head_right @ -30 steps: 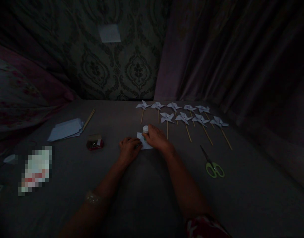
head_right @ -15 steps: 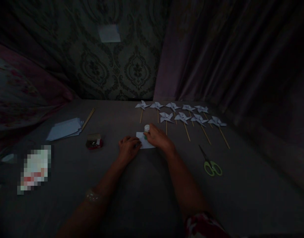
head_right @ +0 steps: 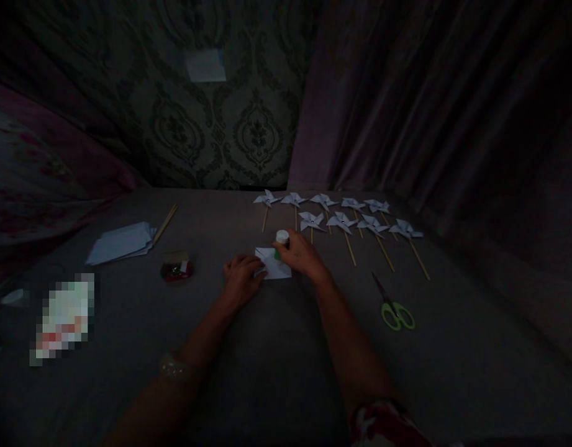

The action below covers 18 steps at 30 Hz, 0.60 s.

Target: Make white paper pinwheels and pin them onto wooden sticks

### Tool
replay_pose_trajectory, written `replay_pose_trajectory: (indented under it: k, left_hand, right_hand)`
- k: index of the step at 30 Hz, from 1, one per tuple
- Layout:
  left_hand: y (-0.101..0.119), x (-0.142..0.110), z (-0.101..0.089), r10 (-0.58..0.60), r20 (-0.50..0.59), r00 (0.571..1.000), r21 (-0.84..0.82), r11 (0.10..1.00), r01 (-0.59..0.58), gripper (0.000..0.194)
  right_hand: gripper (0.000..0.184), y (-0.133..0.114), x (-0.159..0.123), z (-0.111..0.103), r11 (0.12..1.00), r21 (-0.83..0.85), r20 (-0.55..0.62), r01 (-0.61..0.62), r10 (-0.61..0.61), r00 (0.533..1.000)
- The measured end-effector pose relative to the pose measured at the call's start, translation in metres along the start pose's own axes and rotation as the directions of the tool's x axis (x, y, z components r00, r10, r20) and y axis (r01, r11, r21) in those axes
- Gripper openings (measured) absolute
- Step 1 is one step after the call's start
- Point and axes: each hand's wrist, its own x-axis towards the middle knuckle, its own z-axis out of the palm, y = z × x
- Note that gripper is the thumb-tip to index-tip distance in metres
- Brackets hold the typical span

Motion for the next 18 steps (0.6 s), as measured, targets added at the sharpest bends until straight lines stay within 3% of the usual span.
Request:
replay_pose_trajectory:
  k: [10, 18]
  left_hand:
    - [0.002, 0.001, 0.0, 0.035, 0.046, 0.998, 0.0, 0.999, -0.035, 0.023]
    - [0.004, 0.001, -0.003, 0.015, 0.069, 0.997, 0.007, 1.0, -0.015, 0.023]
  right_hand:
    - [0.019, -0.006, -0.001, 0.014, 1.0, -0.002, 0.073, 0.023, -0.022, 0.997]
    - [0.019, 0.003, -0.001, 0.015, 0.986, 0.147, 0.147, 0.079, -0.101, 0.984]
